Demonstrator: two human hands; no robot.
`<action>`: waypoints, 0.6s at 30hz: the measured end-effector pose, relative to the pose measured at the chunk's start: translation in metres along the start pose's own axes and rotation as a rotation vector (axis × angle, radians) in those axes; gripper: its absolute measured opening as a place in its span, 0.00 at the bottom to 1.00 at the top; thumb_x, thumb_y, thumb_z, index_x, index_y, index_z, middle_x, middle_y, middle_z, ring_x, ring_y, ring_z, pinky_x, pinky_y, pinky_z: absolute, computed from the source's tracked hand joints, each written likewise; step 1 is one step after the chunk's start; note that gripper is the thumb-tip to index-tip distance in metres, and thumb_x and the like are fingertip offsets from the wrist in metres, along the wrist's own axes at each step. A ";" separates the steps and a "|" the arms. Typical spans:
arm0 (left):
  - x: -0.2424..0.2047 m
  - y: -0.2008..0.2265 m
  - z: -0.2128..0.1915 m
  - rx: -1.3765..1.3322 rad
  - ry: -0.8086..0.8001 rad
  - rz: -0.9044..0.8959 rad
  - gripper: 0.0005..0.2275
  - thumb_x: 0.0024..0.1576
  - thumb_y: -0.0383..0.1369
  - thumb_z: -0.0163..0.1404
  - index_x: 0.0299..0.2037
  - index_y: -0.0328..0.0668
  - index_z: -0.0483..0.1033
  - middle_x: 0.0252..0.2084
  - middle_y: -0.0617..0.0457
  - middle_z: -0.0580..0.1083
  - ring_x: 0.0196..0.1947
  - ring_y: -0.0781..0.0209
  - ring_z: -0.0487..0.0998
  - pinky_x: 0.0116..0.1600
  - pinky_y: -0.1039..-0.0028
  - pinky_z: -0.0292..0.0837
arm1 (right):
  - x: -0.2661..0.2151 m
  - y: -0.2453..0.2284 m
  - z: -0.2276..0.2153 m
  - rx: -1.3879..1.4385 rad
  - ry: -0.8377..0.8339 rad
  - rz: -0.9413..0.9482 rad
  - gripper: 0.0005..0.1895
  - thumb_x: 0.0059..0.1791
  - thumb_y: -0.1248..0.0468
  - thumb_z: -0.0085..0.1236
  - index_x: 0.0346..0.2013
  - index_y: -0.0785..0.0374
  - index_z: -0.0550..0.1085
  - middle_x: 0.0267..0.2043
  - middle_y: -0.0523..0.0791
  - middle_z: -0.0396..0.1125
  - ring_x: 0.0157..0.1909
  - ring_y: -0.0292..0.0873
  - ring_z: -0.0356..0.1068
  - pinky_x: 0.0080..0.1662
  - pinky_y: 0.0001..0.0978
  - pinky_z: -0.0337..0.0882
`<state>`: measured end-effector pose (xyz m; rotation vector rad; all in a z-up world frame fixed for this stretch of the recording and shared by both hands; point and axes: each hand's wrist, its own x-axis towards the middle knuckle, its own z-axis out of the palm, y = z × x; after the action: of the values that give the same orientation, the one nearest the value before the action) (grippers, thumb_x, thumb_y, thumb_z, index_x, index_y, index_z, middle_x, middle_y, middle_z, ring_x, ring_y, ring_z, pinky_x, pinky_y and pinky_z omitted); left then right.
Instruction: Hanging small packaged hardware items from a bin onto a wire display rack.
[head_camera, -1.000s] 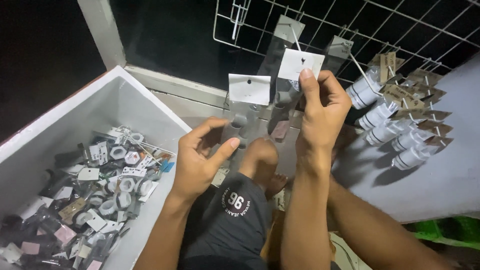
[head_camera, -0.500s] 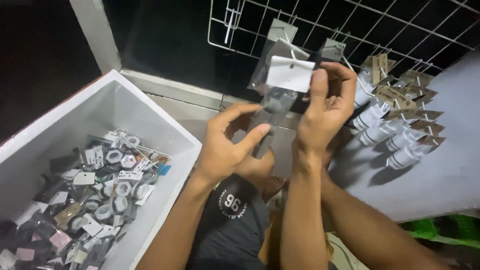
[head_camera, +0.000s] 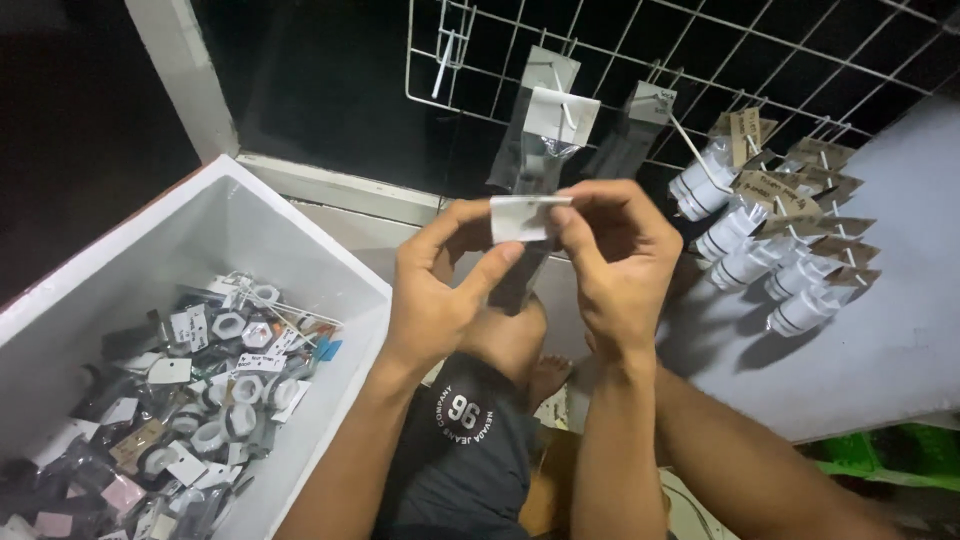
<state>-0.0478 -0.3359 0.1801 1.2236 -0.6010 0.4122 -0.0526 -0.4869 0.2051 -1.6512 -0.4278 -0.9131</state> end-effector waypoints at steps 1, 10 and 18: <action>-0.001 -0.004 -0.002 0.001 0.004 0.000 0.10 0.56 0.27 0.60 0.48 0.37 0.80 0.39 0.47 0.80 0.44 0.55 0.81 0.50 0.64 0.78 | 0.003 -0.001 0.001 0.001 -0.004 0.000 0.05 0.49 0.72 0.65 0.39 0.68 0.78 0.28 0.47 0.71 0.30 0.35 0.69 0.36 0.27 0.74; -0.016 0.005 -0.017 0.087 0.039 -0.007 0.02 0.55 0.24 0.59 0.31 0.37 0.80 0.26 0.50 0.78 0.35 0.59 0.82 0.47 0.65 0.79 | 0.049 0.015 0.019 -0.403 0.081 -0.313 0.12 0.53 0.74 0.63 0.50 0.60 0.79 0.40 0.46 0.64 0.41 0.42 0.66 0.38 0.29 0.72; -0.043 -0.004 -0.045 0.090 0.093 -0.078 0.02 0.55 0.23 0.58 0.31 0.33 0.80 0.25 0.47 0.78 0.35 0.58 0.81 0.46 0.62 0.79 | 0.081 0.046 0.025 -0.634 0.000 -0.428 0.05 0.50 0.73 0.64 0.38 0.61 0.81 0.34 0.44 0.66 0.37 0.45 0.67 0.35 0.33 0.72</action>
<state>-0.0693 -0.2927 0.1404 1.3018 -0.4576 0.4316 0.0388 -0.4919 0.2347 -2.1744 -0.5389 -1.4742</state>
